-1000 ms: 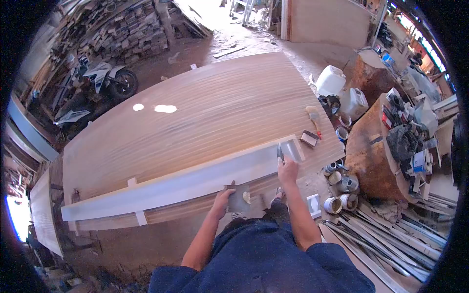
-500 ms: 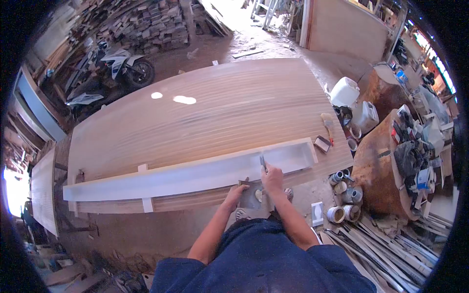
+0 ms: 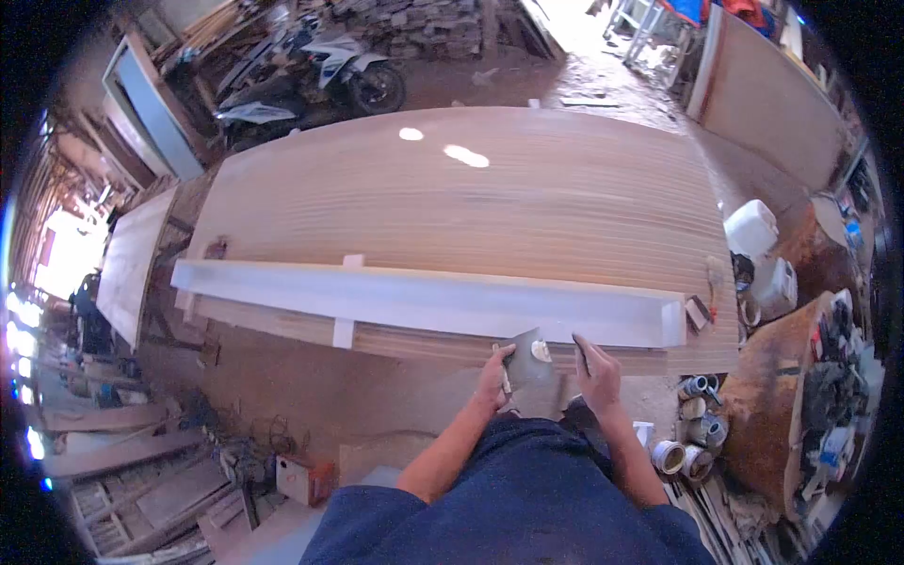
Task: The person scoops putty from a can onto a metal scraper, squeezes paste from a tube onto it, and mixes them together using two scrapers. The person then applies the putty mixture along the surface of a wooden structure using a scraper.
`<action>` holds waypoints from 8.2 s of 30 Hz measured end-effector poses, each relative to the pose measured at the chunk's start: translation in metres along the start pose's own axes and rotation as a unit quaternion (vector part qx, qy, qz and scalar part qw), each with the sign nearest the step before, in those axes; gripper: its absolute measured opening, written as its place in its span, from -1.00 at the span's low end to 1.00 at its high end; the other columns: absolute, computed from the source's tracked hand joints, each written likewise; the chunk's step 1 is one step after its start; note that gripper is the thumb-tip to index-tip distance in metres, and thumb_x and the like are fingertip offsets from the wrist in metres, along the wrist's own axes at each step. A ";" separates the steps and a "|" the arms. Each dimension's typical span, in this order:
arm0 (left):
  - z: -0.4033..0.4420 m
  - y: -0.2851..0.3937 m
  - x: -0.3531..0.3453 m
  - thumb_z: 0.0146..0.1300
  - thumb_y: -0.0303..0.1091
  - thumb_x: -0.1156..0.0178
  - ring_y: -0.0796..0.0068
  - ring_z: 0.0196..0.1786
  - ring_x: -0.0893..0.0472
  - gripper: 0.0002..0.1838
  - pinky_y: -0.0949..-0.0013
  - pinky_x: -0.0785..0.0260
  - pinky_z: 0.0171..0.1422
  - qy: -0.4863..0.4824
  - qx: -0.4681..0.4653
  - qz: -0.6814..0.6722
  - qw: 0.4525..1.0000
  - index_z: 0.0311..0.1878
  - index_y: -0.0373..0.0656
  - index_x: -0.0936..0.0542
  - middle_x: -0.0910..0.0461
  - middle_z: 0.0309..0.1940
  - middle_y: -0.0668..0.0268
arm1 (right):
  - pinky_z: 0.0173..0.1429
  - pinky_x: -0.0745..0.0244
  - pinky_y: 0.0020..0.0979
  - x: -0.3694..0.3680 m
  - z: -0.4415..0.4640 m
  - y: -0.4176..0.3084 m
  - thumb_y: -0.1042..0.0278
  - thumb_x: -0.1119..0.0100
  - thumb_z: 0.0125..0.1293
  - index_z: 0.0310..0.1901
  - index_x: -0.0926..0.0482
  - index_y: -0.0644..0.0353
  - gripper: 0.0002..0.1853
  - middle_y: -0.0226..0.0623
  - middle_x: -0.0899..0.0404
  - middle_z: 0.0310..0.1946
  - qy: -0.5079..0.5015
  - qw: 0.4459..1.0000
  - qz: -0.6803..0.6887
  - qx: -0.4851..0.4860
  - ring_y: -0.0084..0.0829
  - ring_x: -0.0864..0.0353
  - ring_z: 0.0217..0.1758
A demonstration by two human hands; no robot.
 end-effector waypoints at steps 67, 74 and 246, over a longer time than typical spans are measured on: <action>0.005 -0.107 -0.154 0.17 -0.23 -0.20 0.32 -0.29 -0.69 -0.63 0.21 -0.61 -0.09 -0.006 -0.017 0.114 0.993 -0.01 -0.24 -0.56 -0.67 -0.28 0.26 | 0.17 -0.47 -0.31 0.268 -0.024 0.203 0.58 -0.10 0.19 -0.04 -0.64 0.12 -0.69 -0.32 -0.68 -0.12 -0.069 0.956 0.246 -0.140 -0.34 -0.61 0.05; 0.048 -0.133 -0.101 0.16 -0.23 -0.20 0.29 -0.19 -0.67 -0.66 0.18 -0.58 -0.02 0.041 -0.033 0.182 0.982 -0.05 -0.24 -0.58 -0.64 -0.27 0.24 | 0.20 -0.45 -0.38 0.202 -0.011 0.207 0.49 -0.12 0.34 0.15 -0.49 0.26 -0.65 -0.31 -0.58 -0.02 0.209 0.761 0.543 -0.288 -0.43 -0.57 0.04; 0.123 -0.106 -0.088 0.07 -0.14 -0.15 0.27 -0.43 -0.55 -0.63 0.22 -0.39 -0.30 -0.034 -0.056 0.601 0.797 -0.35 -0.35 -0.63 -0.58 -0.54 0.11 | 0.38 -0.29 -0.08 0.178 -0.023 0.164 0.42 -0.13 0.10 0.03 -0.64 0.03 -0.60 -0.32 -0.58 0.11 -0.180 0.933 -0.254 0.180 -0.10 -0.40 0.33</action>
Point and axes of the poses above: each hand's wrist, its own z-axis towards the middle knuckle, its own x-axis out of the back of the hand, y = z × x, the point moved 1 cm from there along z, towards the middle knuckle
